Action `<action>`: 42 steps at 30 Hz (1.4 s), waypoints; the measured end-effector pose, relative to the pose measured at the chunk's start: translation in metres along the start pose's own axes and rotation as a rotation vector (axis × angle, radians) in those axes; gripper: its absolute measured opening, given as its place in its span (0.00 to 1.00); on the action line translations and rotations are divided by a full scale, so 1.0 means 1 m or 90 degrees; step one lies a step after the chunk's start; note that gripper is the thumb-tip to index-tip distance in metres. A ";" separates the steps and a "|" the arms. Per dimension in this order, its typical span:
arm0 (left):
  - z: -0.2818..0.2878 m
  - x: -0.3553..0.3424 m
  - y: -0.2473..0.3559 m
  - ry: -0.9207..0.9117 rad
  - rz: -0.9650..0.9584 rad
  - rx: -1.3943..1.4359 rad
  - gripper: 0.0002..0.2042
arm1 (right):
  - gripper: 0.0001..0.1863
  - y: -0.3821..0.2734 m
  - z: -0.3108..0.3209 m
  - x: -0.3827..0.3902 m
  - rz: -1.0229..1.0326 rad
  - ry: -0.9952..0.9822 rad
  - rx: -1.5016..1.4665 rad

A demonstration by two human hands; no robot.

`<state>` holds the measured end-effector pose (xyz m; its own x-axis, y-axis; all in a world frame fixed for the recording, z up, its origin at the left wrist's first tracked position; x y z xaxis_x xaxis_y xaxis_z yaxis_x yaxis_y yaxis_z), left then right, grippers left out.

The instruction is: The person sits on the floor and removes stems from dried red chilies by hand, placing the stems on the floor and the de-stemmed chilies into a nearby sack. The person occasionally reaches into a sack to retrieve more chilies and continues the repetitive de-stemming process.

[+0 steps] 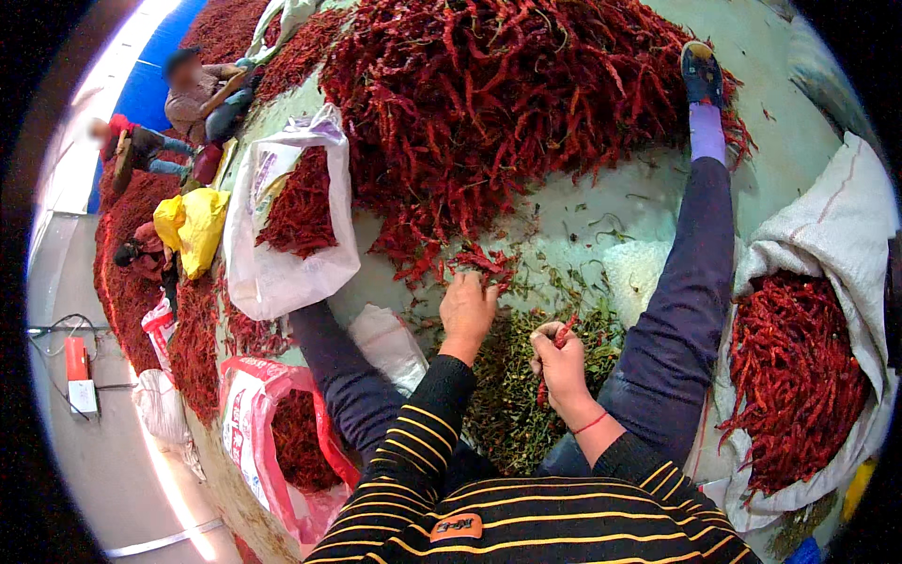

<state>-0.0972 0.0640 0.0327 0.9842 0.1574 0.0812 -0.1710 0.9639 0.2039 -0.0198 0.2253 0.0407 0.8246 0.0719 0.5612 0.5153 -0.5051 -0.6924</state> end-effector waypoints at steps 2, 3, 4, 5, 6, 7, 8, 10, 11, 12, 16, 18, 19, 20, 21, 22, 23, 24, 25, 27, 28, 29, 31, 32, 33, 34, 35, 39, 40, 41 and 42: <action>-0.008 -0.001 0.011 0.004 0.013 -0.005 0.16 | 0.04 0.000 0.000 -0.001 0.003 0.004 0.002; -0.016 -0.003 0.011 -0.007 0.020 -0.001 0.16 | 0.04 0.000 0.001 -0.001 0.005 0.006 0.004; -0.022 -0.005 0.007 -0.013 0.029 -0.002 0.16 | 0.04 -0.001 0.000 0.001 0.006 0.003 0.013; -0.027 -0.008 0.003 -0.019 0.039 -0.003 0.15 | 0.04 -0.003 0.000 0.002 0.010 -0.003 0.016; -0.030 -0.010 -0.002 -0.013 0.016 -0.001 0.15 | 0.04 -0.005 0.000 0.001 0.013 -0.010 0.019; -0.030 -0.012 -0.005 -0.010 -0.012 -0.002 0.15 | 0.04 -0.006 0.000 0.000 0.016 -0.013 0.019; -0.028 -0.010 -0.009 -0.007 -0.038 -0.002 0.15 | 0.04 -0.006 0.000 -0.001 0.040 -0.015 0.017; -0.018 -0.003 -0.020 -0.118 0.117 0.332 0.10 | 0.04 0.000 0.000 -0.002 0.043 -0.010 0.035; -0.009 -0.001 -0.020 -0.171 0.193 0.501 0.08 | 0.04 0.001 0.000 -0.003 0.049 -0.009 0.046; -0.005 0.007 -0.023 -0.206 0.232 0.596 0.06 | 0.04 0.008 0.001 -0.007 0.047 -0.008 0.017; 0.020 0.040 -0.014 -0.280 0.161 0.710 0.05 | 0.06 0.004 -0.003 -0.010 0.074 -0.025 0.030; 0.020 0.058 0.000 -0.292 0.098 0.695 0.05 | 0.07 0.004 -0.012 -0.010 0.172 -0.086 0.094; 0.024 0.065 0.011 -0.304 0.063 0.685 0.05 | 0.08 0.005 -0.015 -0.010 0.223 -0.111 0.122; 0.031 0.074 0.023 -0.325 0.022 0.654 0.07 | 0.07 0.012 -0.011 -0.011 0.156 -0.148 0.141; 0.031 0.076 0.022 -0.306 0.048 0.732 0.07 | 0.07 0.013 -0.001 -0.013 0.144 -0.109 0.111; 0.033 0.081 0.021 -0.284 0.078 0.813 0.08 | 0.06 0.009 0.007 -0.013 0.129 -0.073 0.084; 0.033 0.086 0.017 -0.262 0.113 0.896 0.09 | 0.06 0.000 0.012 -0.010 0.110 -0.034 0.060; 0.028 0.083 0.006 -0.233 0.197 0.865 0.10 | 0.04 -0.014 0.023 -0.011 0.092 0.013 -0.054; 0.020 0.081 -0.009 -0.189 0.213 0.790 0.10 | 0.05 -0.034 0.028 -0.006 0.172 0.029 -0.122; 0.022 0.074 -0.019 -0.153 0.185 0.585 0.09 | 0.03 -0.072 0.038 0.012 0.222 0.040 -0.168; 0.030 0.073 -0.010 -0.138 0.179 0.560 0.09 | 0.03 -0.081 0.047 0.017 0.228 0.068 -0.187; 0.031 0.071 -0.001 -0.128 0.117 0.519 0.09 | 0.03 -0.087 0.055 0.020 0.235 0.096 -0.206; 0.030 0.068 0.021 -0.107 -0.009 0.433 0.09 | 0.03 -0.091 0.063 0.023 0.224 0.085 -0.206; 0.019 0.064 0.025 -0.085 -0.060 0.371 0.09 | 0.03 -0.091 0.063 0.022 0.217 0.074 -0.208; 0.011 0.065 0.032 -0.018 -0.146 0.325 0.07 | 0.03 -0.089 0.060 0.021 0.223 0.091 -0.163; 0.011 0.063 0.044 0.008 -0.185 0.232 0.06 | 0.04 -0.085 0.058 0.020 0.207 0.076 -0.139; 0.011 0.057 0.053 0.034 -0.223 0.138 0.05 | 0.04 -0.082 0.055 0.019 0.190 0.061 -0.114; -0.014 0.041 0.043 -0.023 -0.276 0.023 0.04 | 0.03 -0.067 0.045 0.010 0.133 0.064 -0.082; -0.009 0.039 0.042 -0.025 -0.249 0.033 0.04 | 0.03 -0.066 0.046 0.009 0.122 0.065 -0.086; -0.003 0.039 0.040 -0.028 -0.219 0.043 0.04 | 0.03 -0.065 0.048 0.008 0.127 0.060 -0.079; 0.003 0.042 0.038 -0.023 -0.204 0.095 0.03 | 0.04 -0.064 0.050 0.007 0.132 0.054 -0.072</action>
<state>-0.0626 0.1070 0.0468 0.9871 -0.1581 0.0242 0.1386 0.9209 0.3645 -0.0348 0.3014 0.0660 0.8848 -0.1137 0.4518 0.3036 -0.5948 -0.7443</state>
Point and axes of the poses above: each hand's wrist, its own x-axis away from the middle knuckle, its own z-axis out of the back of the hand, y = z × x, the point moved 3 cm from there along -x, towards the middle knuckle, and after that the axes turned 2 degrees about -y, right-handed, at the moved point
